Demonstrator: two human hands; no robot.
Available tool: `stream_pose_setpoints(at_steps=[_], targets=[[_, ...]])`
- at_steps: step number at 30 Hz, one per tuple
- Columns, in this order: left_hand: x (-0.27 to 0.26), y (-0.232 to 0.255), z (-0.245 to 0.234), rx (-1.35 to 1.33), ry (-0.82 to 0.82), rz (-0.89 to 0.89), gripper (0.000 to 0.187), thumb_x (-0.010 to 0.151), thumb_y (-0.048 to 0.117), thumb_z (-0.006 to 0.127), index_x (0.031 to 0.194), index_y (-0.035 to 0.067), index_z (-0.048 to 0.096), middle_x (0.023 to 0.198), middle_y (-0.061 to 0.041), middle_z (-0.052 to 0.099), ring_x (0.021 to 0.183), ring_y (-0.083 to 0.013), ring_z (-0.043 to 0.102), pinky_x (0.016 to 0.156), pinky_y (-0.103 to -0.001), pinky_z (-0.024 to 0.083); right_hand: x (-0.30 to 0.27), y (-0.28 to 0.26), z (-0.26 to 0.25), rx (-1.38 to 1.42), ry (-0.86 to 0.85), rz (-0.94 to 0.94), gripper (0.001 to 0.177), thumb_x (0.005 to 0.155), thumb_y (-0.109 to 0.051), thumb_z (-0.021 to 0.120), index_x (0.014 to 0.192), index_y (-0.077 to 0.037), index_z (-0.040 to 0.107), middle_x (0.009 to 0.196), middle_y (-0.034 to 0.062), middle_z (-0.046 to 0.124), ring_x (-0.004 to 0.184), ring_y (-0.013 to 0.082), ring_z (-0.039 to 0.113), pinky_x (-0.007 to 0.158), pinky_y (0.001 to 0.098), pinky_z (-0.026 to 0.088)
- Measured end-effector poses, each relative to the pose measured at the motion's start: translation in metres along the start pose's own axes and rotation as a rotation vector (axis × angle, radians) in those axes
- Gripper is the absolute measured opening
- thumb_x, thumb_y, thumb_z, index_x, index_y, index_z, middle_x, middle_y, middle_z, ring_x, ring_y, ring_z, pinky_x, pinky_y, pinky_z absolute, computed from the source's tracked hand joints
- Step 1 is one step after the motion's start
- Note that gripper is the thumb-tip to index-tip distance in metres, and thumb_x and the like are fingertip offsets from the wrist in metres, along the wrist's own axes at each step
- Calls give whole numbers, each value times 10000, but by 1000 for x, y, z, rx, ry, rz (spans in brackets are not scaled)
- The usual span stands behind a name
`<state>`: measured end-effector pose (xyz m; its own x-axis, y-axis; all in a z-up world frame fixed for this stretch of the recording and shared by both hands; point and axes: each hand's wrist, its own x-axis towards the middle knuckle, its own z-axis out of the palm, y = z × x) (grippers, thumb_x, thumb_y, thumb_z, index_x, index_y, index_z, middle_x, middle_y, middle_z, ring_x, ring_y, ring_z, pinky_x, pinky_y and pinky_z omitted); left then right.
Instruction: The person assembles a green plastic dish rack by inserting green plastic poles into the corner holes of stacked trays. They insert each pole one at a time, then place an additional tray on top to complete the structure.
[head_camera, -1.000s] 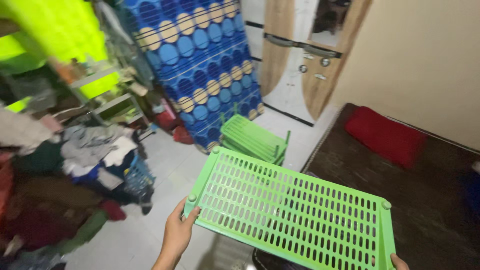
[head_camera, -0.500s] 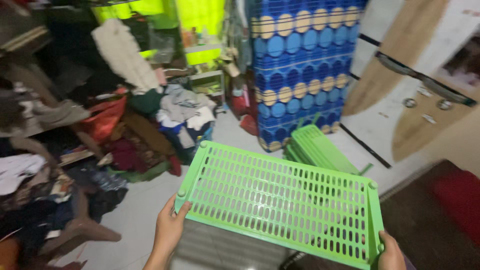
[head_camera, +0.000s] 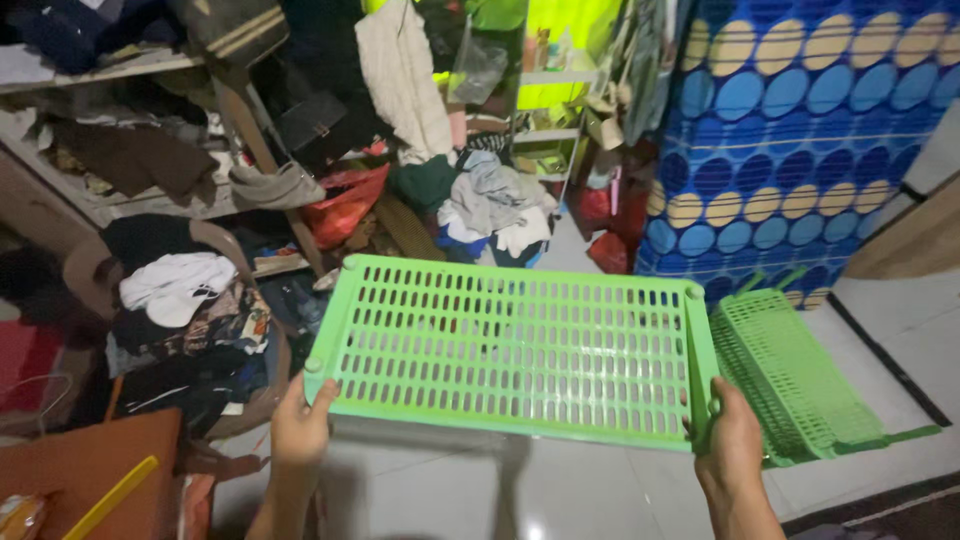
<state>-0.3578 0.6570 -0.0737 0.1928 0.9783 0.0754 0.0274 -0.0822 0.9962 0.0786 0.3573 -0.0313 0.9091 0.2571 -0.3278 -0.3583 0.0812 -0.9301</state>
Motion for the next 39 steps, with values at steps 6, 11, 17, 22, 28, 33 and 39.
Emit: stream_pose_setpoints(at_steps=[6, 11, 17, 22, 28, 33, 39], targets=[[42, 6, -5, 56, 37, -23, 392, 986, 192, 612, 1310, -25, 648, 1080, -56, 717, 953, -114, 622, 852, -267, 484, 34, 0, 60, -3, -36, 36, 329, 1020, -317, 546, 1225, -65, 599, 988, 59, 675, 842, 187, 666, 666, 354, 474], [73, -3, 39, 148, 66, -37, 385, 992, 247, 636, 1295, 13, 662, 1016, -51, 715, 896, -128, 620, 789, -299, 487, 87, -2, 69, 0, -50, -8, 330, 1029, -313, 573, 1203, -35, 598, 993, 82, 669, 840, 196, 667, 657, 351, 484], [128, -13, 123, 189, 44, -79, 391, 978, 235, 649, 1321, 47, 641, 1028, -27, 727, 931, -120, 643, 841, -286, 496, 158, -21, 55, 64, 49, 22, 332, 1006, -314, 583, 1199, -44, 589, 996, 75, 669, 807, 193, 682, 621, 353, 483], [189, -5, 218, 151, -229, 56, 384, 1004, 220, 634, 1332, 22, 642, 1067, -55, 714, 964, -135, 634, 858, -290, 504, 205, -41, 15, 169, 171, -79, 327, 1012, -304, 600, 1182, -24, 603, 996, 75, 662, 776, 193, 665, 632, 355, 521], [236, 10, 352, 89, -425, -4, 429, 1004, 207, 636, 1389, 20, 601, 1135, -65, 696, 1008, -142, 626, 870, -297, 501, 237, -60, -52, 255, 371, -162, 293, 1000, -305, 611, 1151, -54, 617, 949, 69, 656, 730, 187, 661, 599, 339, 519], [254, 13, 449, 23, -619, -210, 467, 1012, 171, 642, 1457, 31, 613, 1067, -134, 641, 851, -225, 519, 732, -369, 430, 226, -67, -96, 251, 517, -243, 318, 1063, -336, 600, 1144, -30, 624, 945, 72, 654, 726, 187, 656, 612, 335, 518], [280, 7, 564, -211, -935, -144, 443, 981, 121, 605, 1413, 33, 564, 1220, -73, 698, 1077, -145, 650, 950, -293, 502, 188, -82, -83, 221, 719, -289, 378, 1067, -354, 592, 1235, -19, 644, 1035, 81, 689, 862, 175, 671, 735, 340, 540]])
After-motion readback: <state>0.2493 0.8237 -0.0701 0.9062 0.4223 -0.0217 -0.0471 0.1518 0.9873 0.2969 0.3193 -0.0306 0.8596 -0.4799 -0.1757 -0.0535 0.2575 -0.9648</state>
